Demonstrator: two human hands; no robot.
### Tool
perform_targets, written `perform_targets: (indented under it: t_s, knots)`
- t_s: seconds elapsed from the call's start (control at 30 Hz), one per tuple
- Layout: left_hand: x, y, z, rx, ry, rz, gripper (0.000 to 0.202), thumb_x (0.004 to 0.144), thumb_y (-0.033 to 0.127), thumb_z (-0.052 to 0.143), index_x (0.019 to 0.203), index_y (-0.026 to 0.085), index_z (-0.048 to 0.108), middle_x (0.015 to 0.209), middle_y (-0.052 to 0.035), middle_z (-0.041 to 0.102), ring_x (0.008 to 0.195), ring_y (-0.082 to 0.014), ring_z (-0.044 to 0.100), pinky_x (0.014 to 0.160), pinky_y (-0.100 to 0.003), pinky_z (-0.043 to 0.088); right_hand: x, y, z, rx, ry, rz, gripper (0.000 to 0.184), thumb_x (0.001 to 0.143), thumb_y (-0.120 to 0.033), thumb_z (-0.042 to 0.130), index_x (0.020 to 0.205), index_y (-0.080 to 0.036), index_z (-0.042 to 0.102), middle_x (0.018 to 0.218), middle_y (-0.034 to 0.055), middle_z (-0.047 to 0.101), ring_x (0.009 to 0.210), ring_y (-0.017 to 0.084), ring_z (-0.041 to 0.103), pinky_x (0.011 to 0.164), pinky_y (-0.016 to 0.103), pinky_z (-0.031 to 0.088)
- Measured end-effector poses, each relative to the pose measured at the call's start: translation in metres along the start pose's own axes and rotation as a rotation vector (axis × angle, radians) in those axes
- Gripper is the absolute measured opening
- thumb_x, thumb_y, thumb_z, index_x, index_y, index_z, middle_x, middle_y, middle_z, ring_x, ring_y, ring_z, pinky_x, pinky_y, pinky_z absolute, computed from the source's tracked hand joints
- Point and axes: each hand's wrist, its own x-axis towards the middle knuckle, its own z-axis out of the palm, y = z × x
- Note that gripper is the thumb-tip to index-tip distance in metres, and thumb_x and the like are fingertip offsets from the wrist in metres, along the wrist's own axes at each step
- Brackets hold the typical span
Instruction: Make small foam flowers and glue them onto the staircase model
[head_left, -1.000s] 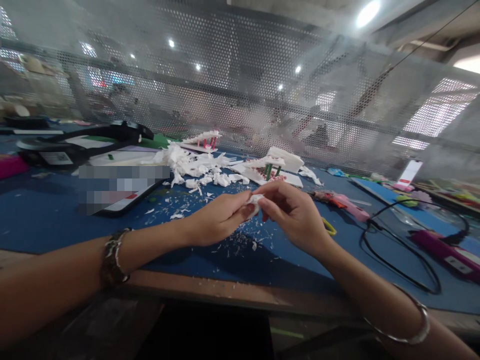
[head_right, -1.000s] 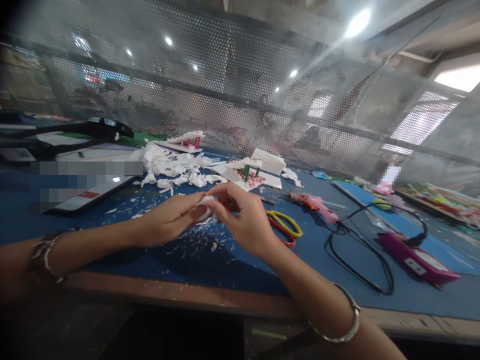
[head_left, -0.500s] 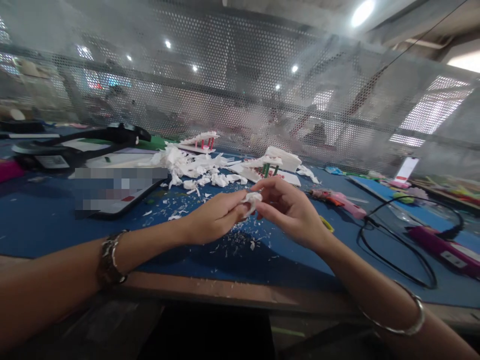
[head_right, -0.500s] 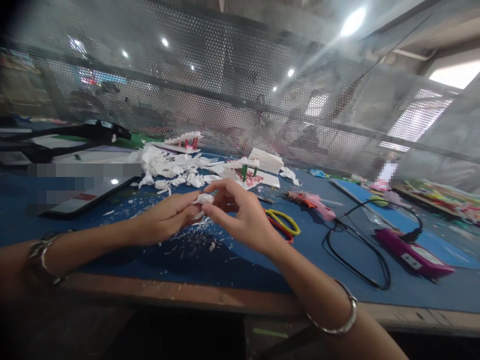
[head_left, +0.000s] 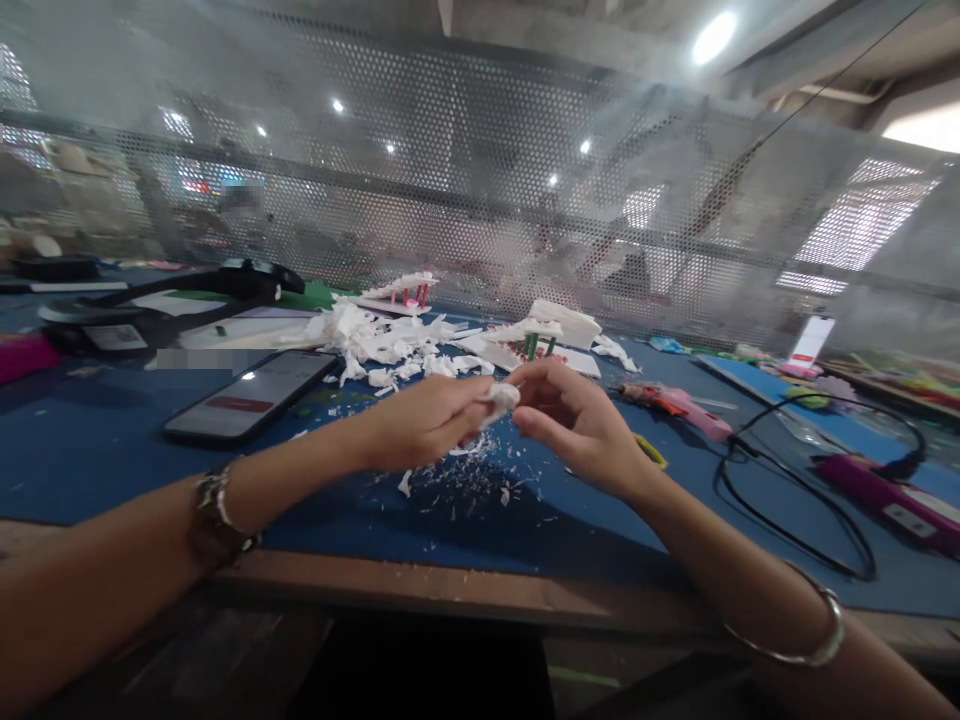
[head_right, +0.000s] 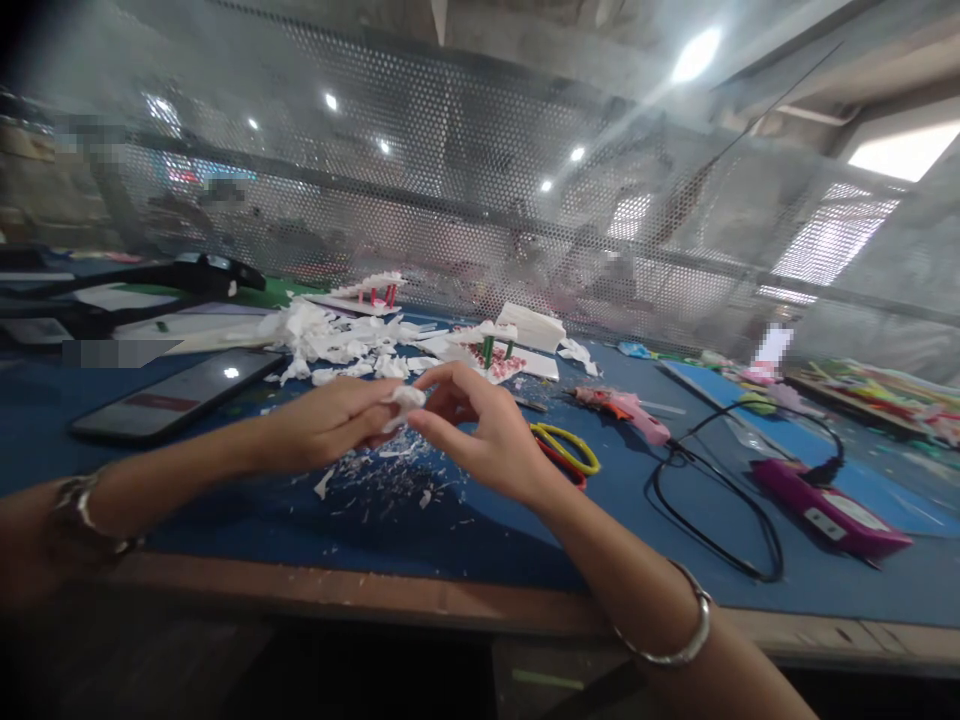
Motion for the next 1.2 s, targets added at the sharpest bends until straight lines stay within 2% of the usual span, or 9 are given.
perform_targets:
  t_s: [0.1, 0.17, 0.27, 0.4, 0.5, 0.67, 0.8, 1.03, 1.2]
  knots:
    - [-0.004, -0.009, -0.040, 0.301, 0.020, -0.323, 0.028, 0.082, 0.029, 0.024, 0.069, 0.015, 0.045, 0.061, -0.0024, 0.057, 0.046, -0.0099, 0.045, 0.052, -0.023, 0.031, 0.002, 0.006, -0.006, -0.030, 0.029, -0.012, 0.022, 0.078, -0.034, 0.045, 0.090, -0.016, 0.047, 0.064, -0.0021, 0.046, 0.057, 0.008, 0.044, 0.053, 0.023, 0.038]
    - [-0.011, -0.022, -0.066, 0.339, 0.001, -0.677, 0.024, 0.081, 0.029, 0.027, 0.076, 0.015, 0.046, 0.075, -0.0031, 0.062, 0.043, -0.0088, 0.045, 0.053, -0.022, 0.033, 0.004, 0.010, -0.009, -0.066, 0.037, 0.002, 0.023, 0.080, -0.035, 0.042, 0.090, -0.016, 0.047, 0.062, -0.0022, 0.044, 0.055, 0.008, 0.043, 0.052, 0.024, 0.036]
    - [-0.022, -0.046, -0.088, 0.330, -0.030, -0.868, 0.020, 0.075, 0.022, 0.032, 0.072, 0.011, 0.048, 0.071, -0.0086, 0.064, 0.040, -0.0111, 0.047, 0.054, -0.024, 0.036, 0.006, 0.016, -0.011, -0.103, 0.042, 0.019, 0.023, 0.080, -0.036, 0.041, 0.089, -0.016, 0.048, 0.060, -0.0027, 0.043, 0.053, 0.008, 0.042, 0.051, 0.024, 0.034]
    - [-0.029, -0.067, -0.090, 0.285, -0.036, -1.022, 0.018, 0.068, 0.018, 0.033, 0.069, 0.010, 0.049, 0.056, -0.0091, 0.061, 0.036, -0.0139, 0.043, 0.048, -0.026, 0.036, 0.007, 0.018, -0.012, -0.136, 0.044, 0.032, 0.022, 0.079, -0.035, 0.041, 0.087, -0.016, 0.048, 0.059, -0.0028, 0.042, 0.052, 0.008, 0.041, 0.050, 0.024, 0.033]
    - [-0.028, -0.072, -0.089, 0.287, 0.011, -1.013, 0.017, 0.068, 0.018, 0.033, 0.064, 0.012, 0.048, 0.050, -0.0051, 0.057, 0.037, -0.0138, 0.041, 0.049, -0.026, 0.034, 0.006, 0.014, -0.013, -0.158, 0.045, 0.029, 0.021, 0.079, -0.035, 0.042, 0.086, -0.016, 0.048, 0.058, -0.0030, 0.043, 0.051, 0.008, 0.041, 0.049, 0.024, 0.033]
    - [-0.022, -0.068, -0.089, 0.322, 0.176, -0.839, 0.018, 0.077, 0.023, 0.030, 0.065, 0.017, 0.042, 0.052, 0.0021, 0.048, 0.047, -0.0125, 0.042, 0.055, -0.022, 0.030, 0.008, 0.011, -0.017, -0.195, 0.104, 0.010, 0.018, 0.078, -0.032, 0.042, 0.081, -0.016, 0.049, 0.053, -0.0036, 0.044, 0.047, 0.007, 0.041, 0.046, 0.022, 0.033]
    - [-0.014, -0.063, -0.074, 0.213, 0.253, -0.698, 0.014, 0.080, 0.024, 0.026, 0.069, 0.018, 0.033, 0.056, 0.0040, 0.039, 0.054, -0.0103, 0.040, 0.055, -0.019, 0.029, 0.010, 0.016, -0.024, -0.209, 0.186, 0.043, 0.018, 0.078, -0.031, 0.042, 0.080, -0.016, 0.050, 0.051, -0.0043, 0.046, 0.046, 0.006, 0.044, 0.046, 0.021, 0.035]
    - [0.000, -0.060, -0.041, -0.021, 0.155, -0.501, 0.005, 0.072, 0.022, 0.032, 0.068, 0.019, 0.030, 0.056, 0.0047, 0.037, 0.048, -0.0083, 0.037, 0.052, -0.020, 0.033, 0.012, 0.021, -0.034, -0.252, 0.298, 0.047, 0.017, 0.078, -0.030, 0.039, 0.075, -0.015, 0.047, 0.048, -0.0052, 0.042, 0.043, 0.006, 0.040, 0.044, 0.021, 0.035]
    - [0.001, -0.058, -0.030, -0.039, 0.114, -0.445, 0.012, 0.068, 0.027, 0.044, 0.069, 0.016, 0.038, 0.061, 0.0008, 0.048, 0.050, -0.0106, 0.044, 0.051, -0.023, 0.034, 0.014, 0.023, -0.044, -0.377, 0.337, 0.079, 0.020, 0.080, -0.032, 0.033, 0.076, -0.016, 0.045, 0.051, -0.0035, 0.044, 0.044, 0.007, 0.041, 0.046, 0.022, 0.036]
